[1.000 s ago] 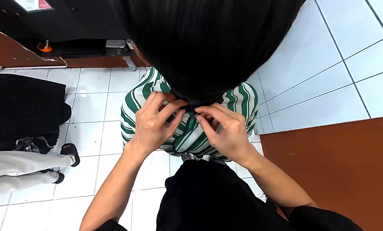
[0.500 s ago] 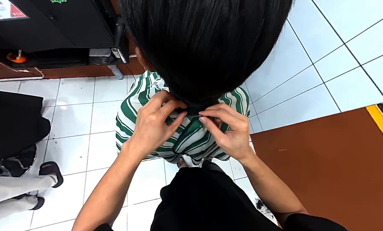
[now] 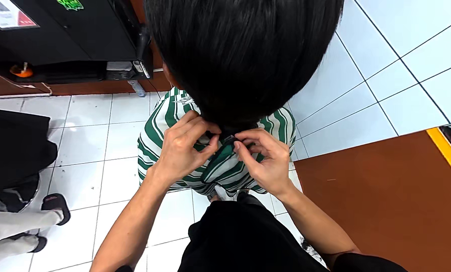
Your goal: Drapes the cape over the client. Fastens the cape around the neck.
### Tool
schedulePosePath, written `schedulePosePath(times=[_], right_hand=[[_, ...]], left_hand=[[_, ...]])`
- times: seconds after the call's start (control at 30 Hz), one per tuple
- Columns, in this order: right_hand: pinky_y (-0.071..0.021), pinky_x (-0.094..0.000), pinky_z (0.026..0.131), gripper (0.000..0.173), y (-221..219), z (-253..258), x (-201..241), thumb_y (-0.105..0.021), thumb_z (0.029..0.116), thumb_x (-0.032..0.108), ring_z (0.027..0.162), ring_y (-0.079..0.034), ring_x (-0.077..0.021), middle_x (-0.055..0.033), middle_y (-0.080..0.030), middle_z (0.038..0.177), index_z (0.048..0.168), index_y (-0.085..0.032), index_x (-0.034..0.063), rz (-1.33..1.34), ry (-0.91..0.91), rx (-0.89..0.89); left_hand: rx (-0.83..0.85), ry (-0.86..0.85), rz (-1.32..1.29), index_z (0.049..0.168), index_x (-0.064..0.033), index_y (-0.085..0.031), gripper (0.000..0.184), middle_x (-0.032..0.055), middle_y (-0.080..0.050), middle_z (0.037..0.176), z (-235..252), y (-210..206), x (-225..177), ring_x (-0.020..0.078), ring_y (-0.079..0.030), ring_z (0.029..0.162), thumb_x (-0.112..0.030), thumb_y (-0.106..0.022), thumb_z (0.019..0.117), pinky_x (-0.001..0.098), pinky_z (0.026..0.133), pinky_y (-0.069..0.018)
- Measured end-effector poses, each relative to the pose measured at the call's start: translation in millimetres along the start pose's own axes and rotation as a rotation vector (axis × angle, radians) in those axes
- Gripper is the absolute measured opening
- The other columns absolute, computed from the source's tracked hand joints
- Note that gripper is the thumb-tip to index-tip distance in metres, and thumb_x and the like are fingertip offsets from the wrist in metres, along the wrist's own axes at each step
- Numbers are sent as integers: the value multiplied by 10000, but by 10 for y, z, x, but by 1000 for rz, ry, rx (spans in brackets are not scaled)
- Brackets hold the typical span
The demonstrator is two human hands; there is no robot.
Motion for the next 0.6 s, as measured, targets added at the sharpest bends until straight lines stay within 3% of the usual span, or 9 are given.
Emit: schedulePosePath(times=[0.13, 0.37, 0.6], right_hand=[[-610, -220, 651, 150, -33, 35, 21, -695, 884, -32, 742, -685, -79, -110, -713, 943, 1026, -708, -79, -9, 6, -49], [-569, -182, 611, 127, -118, 83, 63, -704, 863, -19, 683, -641, -54, -87, -691, 851, 976, -742, -62, -134, 67, -169], [-541, -171, 593, 132, -143, 67, 46, -672, 880, 5, 688, -629, -50, -104, -707, 908, 974, -754, -40, -225, 86, -56]], left_hand=[[27, 48, -94, 999, -21, -689, 180, 98, -675, 980, -39, 3, 36, 108, -590, 883, -157, -706, 883, 209, 772, -473], [-62, 24, -177, 994, -19, -627, 140, 108, -660, 996, -92, -61, 32, 122, -633, 973, -73, -695, 884, 210, 813, -531], [-111, 56, -215, 1003, -17, -604, 163, 96, -666, 980, -64, -50, 8, 117, -639, 963, -44, -697, 873, 229, 840, -533]])
Point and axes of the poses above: each hand's wrist, its own z-axis towards the middle knuckle, its own y-axis out of the back of the hand, x = y × z, the point moved 2 cm from there along z, towards the middle knuckle
